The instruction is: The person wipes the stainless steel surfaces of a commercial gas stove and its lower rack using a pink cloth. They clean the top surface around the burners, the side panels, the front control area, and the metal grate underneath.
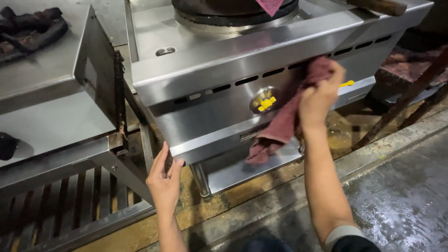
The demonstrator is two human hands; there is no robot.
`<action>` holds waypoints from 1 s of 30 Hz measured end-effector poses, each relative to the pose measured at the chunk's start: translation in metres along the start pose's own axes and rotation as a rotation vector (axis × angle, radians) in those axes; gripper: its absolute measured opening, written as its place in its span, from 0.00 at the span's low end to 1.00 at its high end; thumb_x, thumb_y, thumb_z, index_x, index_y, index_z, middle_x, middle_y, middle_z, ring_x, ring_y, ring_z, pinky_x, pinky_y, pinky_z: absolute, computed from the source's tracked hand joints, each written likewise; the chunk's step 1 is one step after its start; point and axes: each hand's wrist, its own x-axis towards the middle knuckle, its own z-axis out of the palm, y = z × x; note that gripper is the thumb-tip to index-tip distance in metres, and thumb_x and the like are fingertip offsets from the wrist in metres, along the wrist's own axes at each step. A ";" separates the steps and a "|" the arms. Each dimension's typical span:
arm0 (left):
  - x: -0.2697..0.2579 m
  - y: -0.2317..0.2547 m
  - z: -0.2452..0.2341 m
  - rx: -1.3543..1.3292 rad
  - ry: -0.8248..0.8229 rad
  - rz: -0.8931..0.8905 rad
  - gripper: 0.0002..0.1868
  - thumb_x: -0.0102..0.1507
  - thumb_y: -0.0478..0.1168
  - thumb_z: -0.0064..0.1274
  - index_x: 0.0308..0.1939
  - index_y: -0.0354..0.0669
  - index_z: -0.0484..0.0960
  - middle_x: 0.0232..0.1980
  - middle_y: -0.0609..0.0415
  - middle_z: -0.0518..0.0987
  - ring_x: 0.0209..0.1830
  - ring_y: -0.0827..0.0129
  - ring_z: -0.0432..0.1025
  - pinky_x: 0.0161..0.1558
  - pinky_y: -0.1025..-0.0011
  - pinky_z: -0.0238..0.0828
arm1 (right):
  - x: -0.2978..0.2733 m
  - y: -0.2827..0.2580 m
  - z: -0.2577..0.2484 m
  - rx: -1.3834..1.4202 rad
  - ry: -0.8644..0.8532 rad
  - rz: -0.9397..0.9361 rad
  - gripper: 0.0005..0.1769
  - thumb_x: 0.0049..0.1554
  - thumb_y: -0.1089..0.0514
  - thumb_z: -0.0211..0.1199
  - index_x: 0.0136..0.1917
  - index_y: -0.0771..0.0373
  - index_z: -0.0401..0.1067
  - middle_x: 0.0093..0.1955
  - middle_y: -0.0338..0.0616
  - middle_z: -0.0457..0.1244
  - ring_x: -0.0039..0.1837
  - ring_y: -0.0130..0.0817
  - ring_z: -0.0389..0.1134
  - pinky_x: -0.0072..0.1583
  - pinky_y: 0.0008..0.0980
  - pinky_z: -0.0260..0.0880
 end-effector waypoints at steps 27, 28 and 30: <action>-0.002 -0.015 -0.002 -0.129 -0.019 0.032 0.27 0.62 0.25 0.56 0.66 0.42 0.77 0.68 0.44 0.78 0.67 0.55 0.71 0.59 0.62 0.79 | -0.186 -0.143 0.101 0.241 0.072 -0.204 0.15 0.62 0.64 0.48 0.55 0.76 0.72 0.61 0.63 0.61 0.62 0.63 0.63 0.69 0.56 0.58; -0.001 -0.016 -0.002 -0.129 -0.033 0.014 0.28 0.62 0.25 0.56 0.66 0.43 0.78 0.68 0.46 0.78 0.68 0.56 0.71 0.59 0.63 0.79 | -0.205 -0.148 0.110 0.242 -0.042 -0.374 0.09 0.56 0.69 0.60 0.48 0.76 0.78 0.64 0.65 0.64 0.65 0.68 0.64 0.70 0.61 0.59; -0.001 -0.016 -0.001 -0.152 -0.039 0.010 0.27 0.62 0.26 0.56 0.66 0.44 0.78 0.69 0.47 0.77 0.69 0.56 0.70 0.60 0.62 0.78 | -0.178 -0.148 0.089 0.260 -0.087 -0.470 0.06 0.53 0.69 0.62 0.43 0.71 0.79 0.63 0.62 0.66 0.63 0.65 0.67 0.67 0.60 0.64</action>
